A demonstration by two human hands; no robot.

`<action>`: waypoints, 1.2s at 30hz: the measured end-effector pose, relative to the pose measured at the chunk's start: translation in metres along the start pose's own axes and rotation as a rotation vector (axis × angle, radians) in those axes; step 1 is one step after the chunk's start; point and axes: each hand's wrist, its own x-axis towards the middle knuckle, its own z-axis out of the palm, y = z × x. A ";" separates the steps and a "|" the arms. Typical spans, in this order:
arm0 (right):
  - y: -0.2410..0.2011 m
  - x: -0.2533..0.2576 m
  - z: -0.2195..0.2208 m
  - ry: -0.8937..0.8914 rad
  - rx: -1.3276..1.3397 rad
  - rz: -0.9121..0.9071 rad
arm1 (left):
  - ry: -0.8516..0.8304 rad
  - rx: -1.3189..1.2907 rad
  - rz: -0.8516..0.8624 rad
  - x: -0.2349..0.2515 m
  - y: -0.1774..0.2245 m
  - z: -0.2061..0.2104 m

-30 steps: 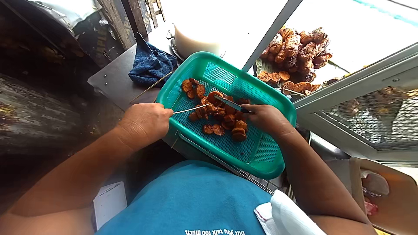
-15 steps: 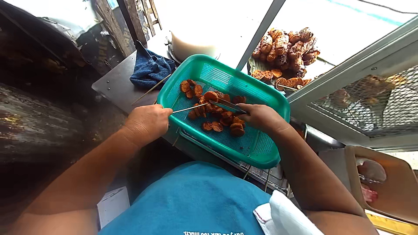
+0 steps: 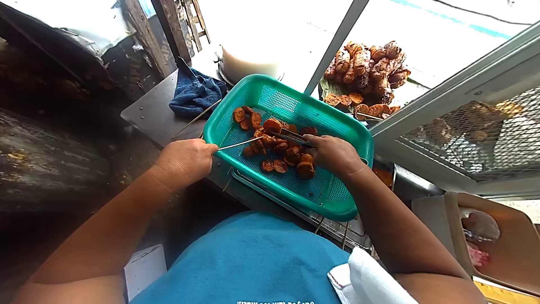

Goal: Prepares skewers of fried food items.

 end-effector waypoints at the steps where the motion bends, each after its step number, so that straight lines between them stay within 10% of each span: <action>1: 0.001 0.004 -0.002 -0.032 0.020 -0.018 | 0.005 -0.006 0.004 -0.001 -0.001 0.001; 11: 0.017 0.009 0.000 0.430 -0.033 -0.044 | 0.165 -0.062 0.053 -0.009 -0.004 0.012; 17: 0.026 -0.034 -0.011 0.158 0.727 -0.017 | 0.361 -0.544 -0.049 -0.038 -0.009 0.015; 23: 0.017 -0.071 0.007 0.067 1.191 0.027 | 0.176 -1.526 -0.164 -0.048 0.032 0.054; 36: 0.002 -0.100 0.021 0.200 1.314 0.106 | 0.091 -1.681 -0.199 -0.060 0.055 0.062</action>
